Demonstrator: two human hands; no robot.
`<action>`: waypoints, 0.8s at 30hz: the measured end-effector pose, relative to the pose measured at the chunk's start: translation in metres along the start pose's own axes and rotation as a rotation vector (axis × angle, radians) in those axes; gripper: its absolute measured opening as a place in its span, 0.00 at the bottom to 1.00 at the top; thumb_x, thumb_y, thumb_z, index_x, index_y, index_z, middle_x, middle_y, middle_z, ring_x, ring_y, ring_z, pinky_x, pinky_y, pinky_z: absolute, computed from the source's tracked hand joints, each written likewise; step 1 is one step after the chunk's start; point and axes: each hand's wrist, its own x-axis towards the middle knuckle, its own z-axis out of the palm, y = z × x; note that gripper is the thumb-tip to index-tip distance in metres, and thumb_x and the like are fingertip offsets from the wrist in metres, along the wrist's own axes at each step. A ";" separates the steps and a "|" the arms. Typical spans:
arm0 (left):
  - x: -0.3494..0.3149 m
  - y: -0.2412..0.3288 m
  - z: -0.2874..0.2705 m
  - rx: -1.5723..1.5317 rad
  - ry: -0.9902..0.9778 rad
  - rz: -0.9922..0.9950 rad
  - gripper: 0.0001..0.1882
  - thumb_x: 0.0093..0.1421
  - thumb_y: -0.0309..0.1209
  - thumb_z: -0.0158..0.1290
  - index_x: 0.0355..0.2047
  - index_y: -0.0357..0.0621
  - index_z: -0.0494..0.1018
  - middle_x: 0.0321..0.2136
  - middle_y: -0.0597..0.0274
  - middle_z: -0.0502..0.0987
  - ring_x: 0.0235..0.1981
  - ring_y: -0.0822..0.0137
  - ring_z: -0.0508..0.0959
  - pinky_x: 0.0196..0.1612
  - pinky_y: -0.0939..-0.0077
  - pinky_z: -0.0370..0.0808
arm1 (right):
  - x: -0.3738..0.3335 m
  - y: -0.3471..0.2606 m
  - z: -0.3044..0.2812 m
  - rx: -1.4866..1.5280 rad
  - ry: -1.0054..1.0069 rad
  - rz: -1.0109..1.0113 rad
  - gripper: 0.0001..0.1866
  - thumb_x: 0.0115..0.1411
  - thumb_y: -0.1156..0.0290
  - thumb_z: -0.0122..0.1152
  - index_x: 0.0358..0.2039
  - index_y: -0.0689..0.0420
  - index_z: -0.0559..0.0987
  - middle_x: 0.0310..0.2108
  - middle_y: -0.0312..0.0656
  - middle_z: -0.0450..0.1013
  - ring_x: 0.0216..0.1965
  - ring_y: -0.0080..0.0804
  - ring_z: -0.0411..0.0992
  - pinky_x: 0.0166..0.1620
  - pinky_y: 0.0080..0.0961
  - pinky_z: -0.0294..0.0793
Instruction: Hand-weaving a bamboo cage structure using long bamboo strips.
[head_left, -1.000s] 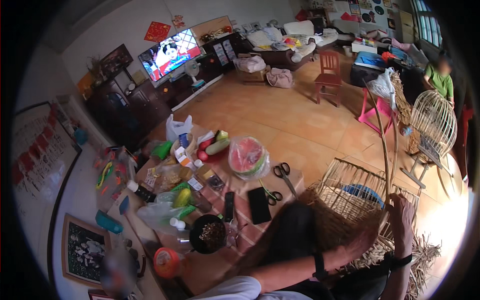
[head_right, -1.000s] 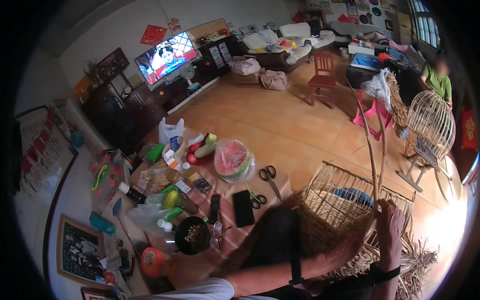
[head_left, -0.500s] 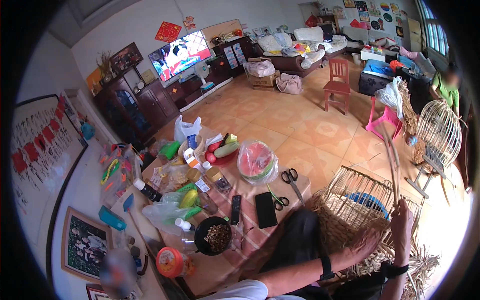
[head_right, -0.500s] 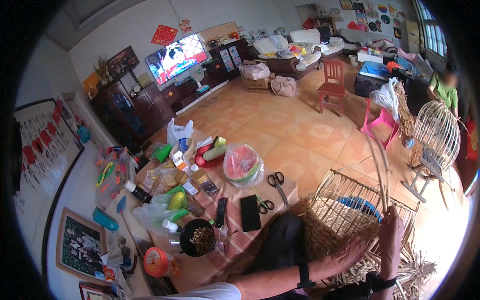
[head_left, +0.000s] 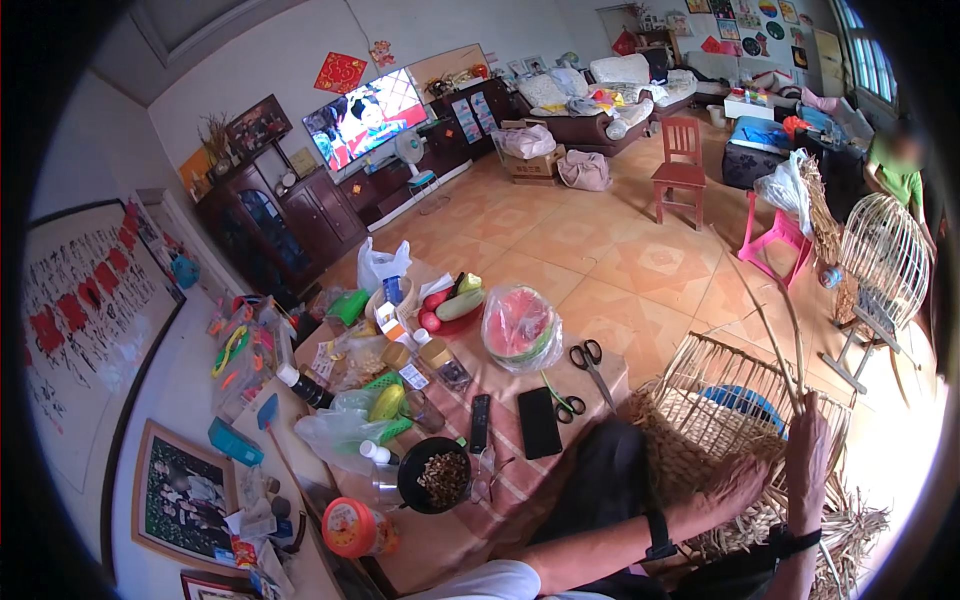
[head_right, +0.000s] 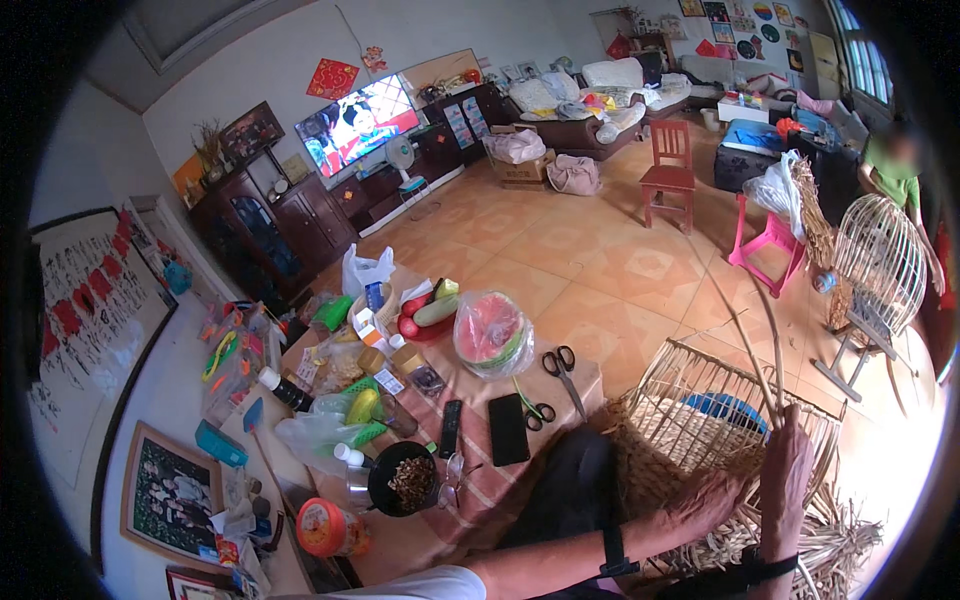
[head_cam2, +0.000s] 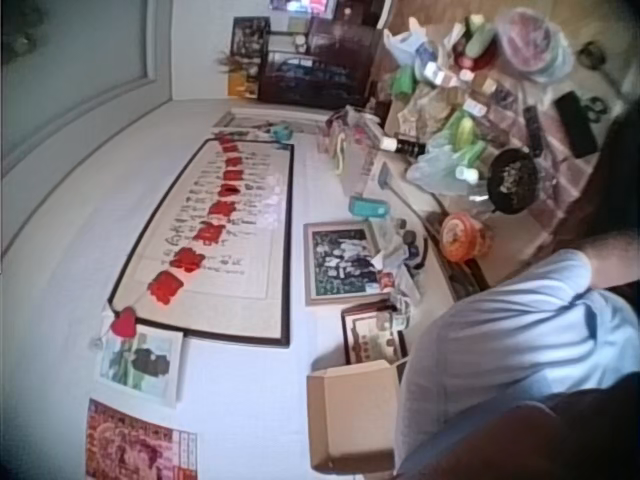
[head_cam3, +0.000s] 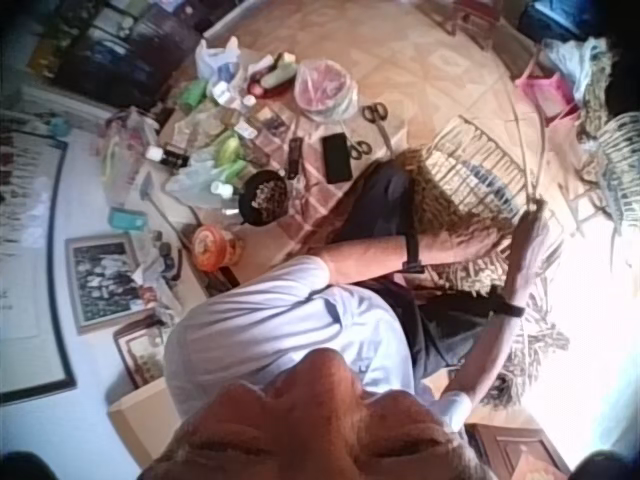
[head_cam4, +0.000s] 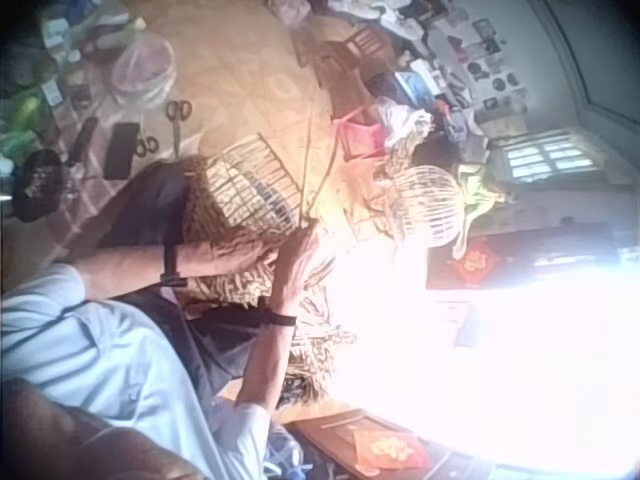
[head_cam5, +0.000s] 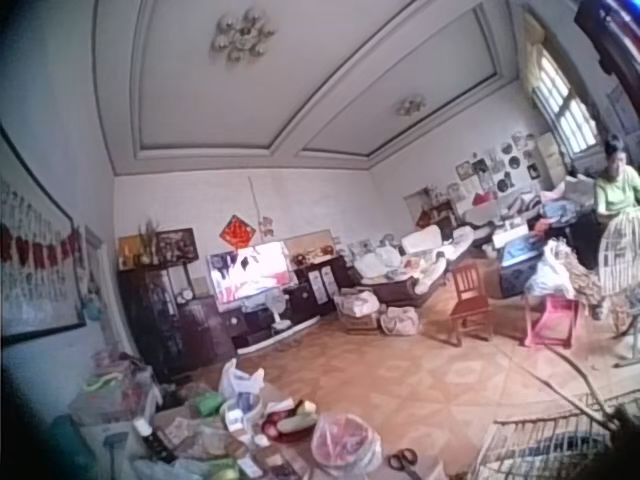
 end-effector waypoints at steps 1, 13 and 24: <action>0.002 0.001 -0.004 0.034 -0.163 -0.028 0.10 0.59 0.27 0.51 0.41 0.38 0.72 0.24 0.49 0.76 0.27 0.50 0.78 0.29 0.56 0.73 | 0.007 0.004 0.008 -0.134 0.050 -0.041 0.16 0.67 0.78 0.50 0.55 0.63 0.70 0.33 0.56 0.74 0.30 0.53 0.71 0.32 0.44 0.69; -0.001 -0.002 0.027 -0.032 0.268 0.024 0.09 0.64 0.26 0.45 0.44 0.37 0.68 0.27 0.48 0.74 0.32 0.49 0.76 0.35 0.58 0.73 | 0.003 0.001 -0.008 0.334 0.079 0.182 0.22 0.56 0.80 0.64 0.51 0.57 0.72 0.19 0.42 0.70 0.20 0.32 0.70 0.24 0.32 0.66; 0.005 -0.008 0.027 -0.186 0.103 -0.158 0.10 0.63 0.29 0.55 0.34 0.38 0.66 0.24 0.47 0.72 0.29 0.48 0.76 0.32 0.56 0.72 | -0.103 0.053 0.028 1.410 0.296 0.708 0.12 0.60 0.74 0.67 0.42 0.52 0.73 0.26 0.28 0.68 0.22 0.14 0.63 0.24 0.13 0.60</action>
